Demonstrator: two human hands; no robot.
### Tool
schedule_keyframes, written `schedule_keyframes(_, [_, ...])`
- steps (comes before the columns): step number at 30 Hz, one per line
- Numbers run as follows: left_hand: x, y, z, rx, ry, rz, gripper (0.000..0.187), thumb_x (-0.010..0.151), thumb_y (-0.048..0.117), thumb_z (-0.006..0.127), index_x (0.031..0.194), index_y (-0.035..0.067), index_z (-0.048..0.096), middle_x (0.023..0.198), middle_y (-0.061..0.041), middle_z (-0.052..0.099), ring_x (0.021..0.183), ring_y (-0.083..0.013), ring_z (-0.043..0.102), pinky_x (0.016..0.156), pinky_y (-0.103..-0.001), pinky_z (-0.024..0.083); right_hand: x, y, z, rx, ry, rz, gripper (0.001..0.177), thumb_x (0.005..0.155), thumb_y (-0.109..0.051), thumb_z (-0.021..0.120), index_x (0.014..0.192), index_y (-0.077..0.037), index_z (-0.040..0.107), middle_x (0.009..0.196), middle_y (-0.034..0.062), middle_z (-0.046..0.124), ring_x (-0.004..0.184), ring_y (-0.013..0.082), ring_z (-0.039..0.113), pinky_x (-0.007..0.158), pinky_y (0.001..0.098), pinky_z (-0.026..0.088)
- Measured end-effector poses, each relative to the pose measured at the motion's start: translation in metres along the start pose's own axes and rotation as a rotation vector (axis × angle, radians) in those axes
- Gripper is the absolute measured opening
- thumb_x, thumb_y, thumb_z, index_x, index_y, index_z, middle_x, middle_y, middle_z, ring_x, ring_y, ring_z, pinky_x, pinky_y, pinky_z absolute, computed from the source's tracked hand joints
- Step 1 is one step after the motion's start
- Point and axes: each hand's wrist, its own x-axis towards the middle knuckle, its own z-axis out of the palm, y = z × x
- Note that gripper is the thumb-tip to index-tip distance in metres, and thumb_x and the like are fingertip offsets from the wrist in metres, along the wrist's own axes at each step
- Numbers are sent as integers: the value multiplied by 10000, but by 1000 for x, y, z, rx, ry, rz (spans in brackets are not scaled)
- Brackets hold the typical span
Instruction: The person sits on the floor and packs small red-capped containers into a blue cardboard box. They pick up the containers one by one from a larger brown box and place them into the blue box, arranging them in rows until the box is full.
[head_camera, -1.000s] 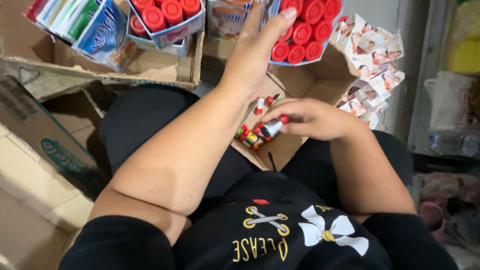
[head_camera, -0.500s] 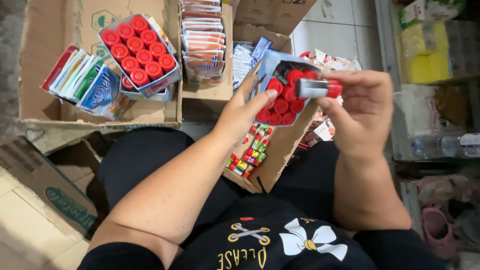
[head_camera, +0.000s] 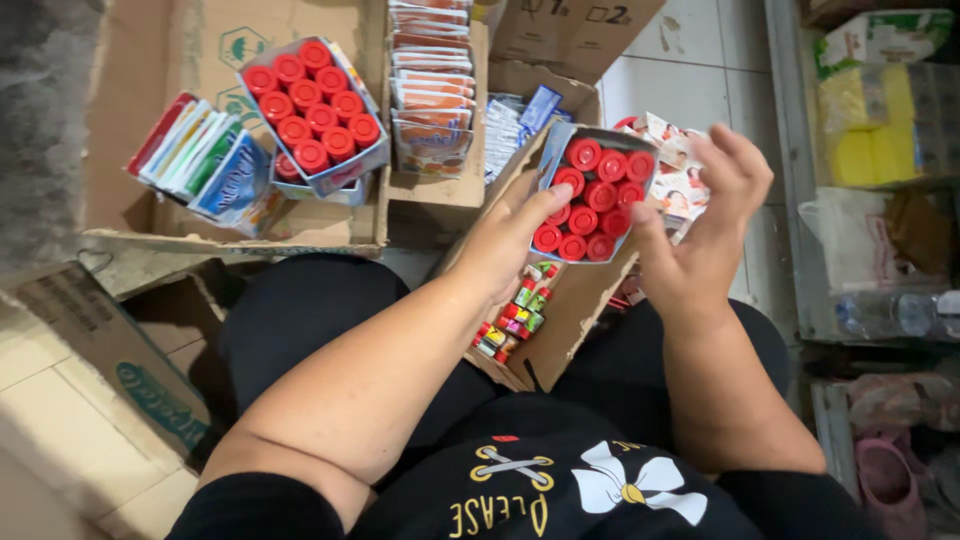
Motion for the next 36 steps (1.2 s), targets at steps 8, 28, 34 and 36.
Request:
schedule_keyframes(8, [-4,16,2,67,78,143,650,958,352,635,1497,25,473,1354,-146,629,1228,-236,618,1020,-407,508,-22,26,38,1251,-338,816,572,1002,-204,630,1497,-71,376,1471,122,519,1362,267,537,1107,468,480])
schedule_keyframes(28, [2,-74,-21,1563,-660,-309,768,818,579,689,1429,134,552,1399,-145,619,1286,-346,588,1048,-443,480,127,-24,111,1289,-854,652,353,1079,-212,543,1306,55,594,1229,134,678,1104,201,659,1030,377,539])
schedule_keyframes(34, [5,-61,-18,1566,-507,-337,808,844,585,634,1520,191,431,1397,-138,609,1273,-356,586,1036,-470,470,171,-32,161,1129,-863,649,297,1062,-228,567,1161,40,648,1125,108,714,1016,183,685,941,348,564])
schedule_keyframes(36, [5,-62,-16,1579,-535,-339,806,859,586,633,1523,181,423,1392,-140,613,1270,-364,582,1040,-469,466,177,-39,173,1061,-829,682,300,1050,-245,577,1132,32,656,1082,94,725,975,170,694,912,336,574])
